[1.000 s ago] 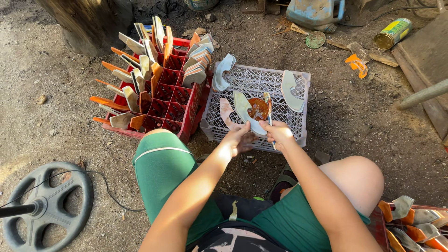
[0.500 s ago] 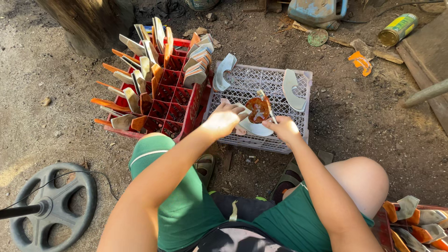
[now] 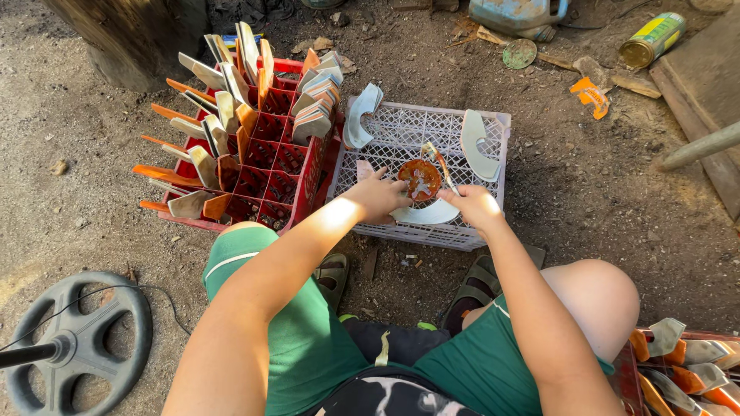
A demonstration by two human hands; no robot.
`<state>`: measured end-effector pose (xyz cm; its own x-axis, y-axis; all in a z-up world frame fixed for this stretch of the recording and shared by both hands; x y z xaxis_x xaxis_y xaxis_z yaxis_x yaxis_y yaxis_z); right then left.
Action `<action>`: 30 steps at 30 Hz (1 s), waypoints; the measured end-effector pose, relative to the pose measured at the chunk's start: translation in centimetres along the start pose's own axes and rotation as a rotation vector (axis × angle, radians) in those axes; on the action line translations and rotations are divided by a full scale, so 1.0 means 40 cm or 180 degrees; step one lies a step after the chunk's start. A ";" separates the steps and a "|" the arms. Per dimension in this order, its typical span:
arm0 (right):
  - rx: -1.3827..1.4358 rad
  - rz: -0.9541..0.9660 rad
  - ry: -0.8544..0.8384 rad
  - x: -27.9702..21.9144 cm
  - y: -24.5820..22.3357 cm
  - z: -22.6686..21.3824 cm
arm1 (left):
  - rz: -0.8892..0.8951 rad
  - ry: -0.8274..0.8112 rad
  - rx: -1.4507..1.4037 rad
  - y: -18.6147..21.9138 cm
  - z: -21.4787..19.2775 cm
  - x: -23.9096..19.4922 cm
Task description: The person sits on the ground and uses a small brush to apply orange paint to curved white plastic pieces. They repeatedly dip the brush into a small container of paint, coat each piece, and place it into a red crate. The process is repeated for multiple pieces.
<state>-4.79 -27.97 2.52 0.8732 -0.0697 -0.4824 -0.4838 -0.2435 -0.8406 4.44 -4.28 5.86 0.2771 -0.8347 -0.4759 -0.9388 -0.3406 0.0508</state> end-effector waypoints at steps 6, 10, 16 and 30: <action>-0.0082 -0.0145 0.0070 0.043 0.034 -0.001 | -0.0125 -0.0141 -0.0266 0.010 -0.011 -0.015; -0.1170 0.0046 0.0342 0.068 0.047 0.003 | -0.0496 -0.0362 0.0005 0.010 0.015 -0.021; -0.2673 -0.0279 0.0652 0.097 0.050 0.043 | -0.1382 -0.0092 -0.0026 -0.069 0.073 -0.033; -0.2487 -0.0877 0.1139 -0.068 -0.074 0.009 | -0.1819 0.1240 -0.0710 -0.097 0.139 0.038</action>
<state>-5.76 -26.69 6.22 0.9815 -0.1767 -0.0734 -0.1908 -0.8750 -0.4450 7.35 -1.81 0.06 0.8035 -0.5794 -0.1365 -0.5732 -0.8150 0.0853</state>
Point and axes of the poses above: each hand's wrist, its own x-axis towards the middle knuckle, its own z-axis out of the palm, y = z × x, the point moved 1 cm from there along x, towards the middle knuckle, and after that the axes turned 8 degrees about -y, right-handed, at the moved point
